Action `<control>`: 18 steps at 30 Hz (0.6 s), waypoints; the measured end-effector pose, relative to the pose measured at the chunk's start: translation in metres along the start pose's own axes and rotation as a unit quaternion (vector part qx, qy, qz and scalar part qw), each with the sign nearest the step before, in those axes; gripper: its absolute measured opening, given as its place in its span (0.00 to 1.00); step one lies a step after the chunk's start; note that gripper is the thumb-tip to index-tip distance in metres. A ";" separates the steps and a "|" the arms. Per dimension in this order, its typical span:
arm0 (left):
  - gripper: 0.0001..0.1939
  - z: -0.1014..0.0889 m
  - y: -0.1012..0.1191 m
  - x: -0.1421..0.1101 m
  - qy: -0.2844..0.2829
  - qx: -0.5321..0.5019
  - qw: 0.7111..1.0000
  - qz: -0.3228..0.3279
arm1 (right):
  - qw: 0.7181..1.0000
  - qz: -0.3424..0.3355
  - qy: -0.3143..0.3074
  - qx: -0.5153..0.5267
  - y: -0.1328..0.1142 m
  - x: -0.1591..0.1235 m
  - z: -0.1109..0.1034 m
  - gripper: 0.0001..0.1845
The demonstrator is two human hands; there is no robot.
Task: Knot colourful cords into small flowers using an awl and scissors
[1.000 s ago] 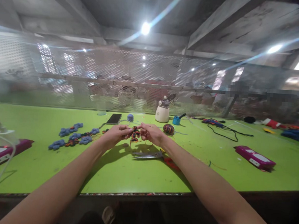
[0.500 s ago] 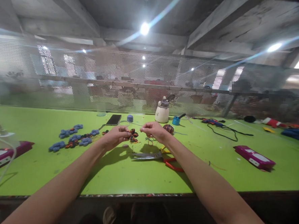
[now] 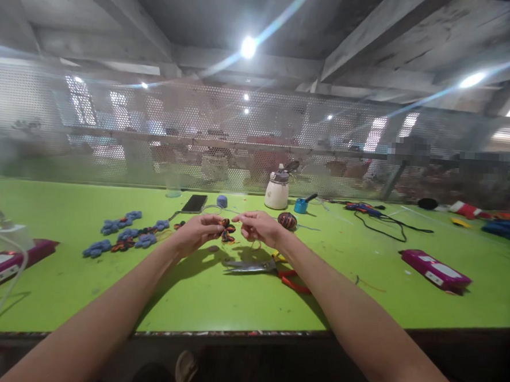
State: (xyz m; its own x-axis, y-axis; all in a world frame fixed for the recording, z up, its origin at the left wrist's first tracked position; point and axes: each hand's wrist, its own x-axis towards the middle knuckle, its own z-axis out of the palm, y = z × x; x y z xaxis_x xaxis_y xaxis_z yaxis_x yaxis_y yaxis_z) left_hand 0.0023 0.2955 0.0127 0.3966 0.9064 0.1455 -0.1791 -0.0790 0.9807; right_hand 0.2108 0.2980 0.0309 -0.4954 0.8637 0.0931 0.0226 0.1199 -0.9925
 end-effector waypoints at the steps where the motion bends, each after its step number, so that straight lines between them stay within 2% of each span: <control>1: 0.10 -0.001 -0.001 0.001 0.000 0.006 1.000 0.002 | 1.000 0.002 0.002 0.001 -0.001 0.000 0.000 0.19; 6: 0.08 0.000 0.001 -0.002 -0.014 0.045 0.998 0.031 | 1.000 -0.019 0.019 0.000 -0.004 -0.002 0.001 0.16; 11: 0.05 0.010 0.006 -0.006 -0.016 0.118 0.989 0.083 | 0.994 -0.086 0.063 -0.001 -0.006 -0.002 0.002 0.14; 14: 0.05 0.014 0.006 -0.006 -0.013 0.147 0.983 0.105 | 0.988 -0.121 0.090 -0.006 -0.006 -0.001 0.004 0.13; 18: 0.07 0.014 0.002 -0.004 -0.014 0.164 0.979 0.121 | 0.985 -0.136 0.103 -0.025 -0.004 0.000 0.006 0.12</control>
State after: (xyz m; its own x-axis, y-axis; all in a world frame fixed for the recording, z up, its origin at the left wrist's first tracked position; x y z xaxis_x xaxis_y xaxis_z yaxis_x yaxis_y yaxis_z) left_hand 0.0125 0.2857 0.0156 0.4035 0.8334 0.3777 0.0258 -0.4230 0.9058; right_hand 0.2056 0.2948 0.0339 -0.3026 0.8765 0.3745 -0.0422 0.3802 -0.9239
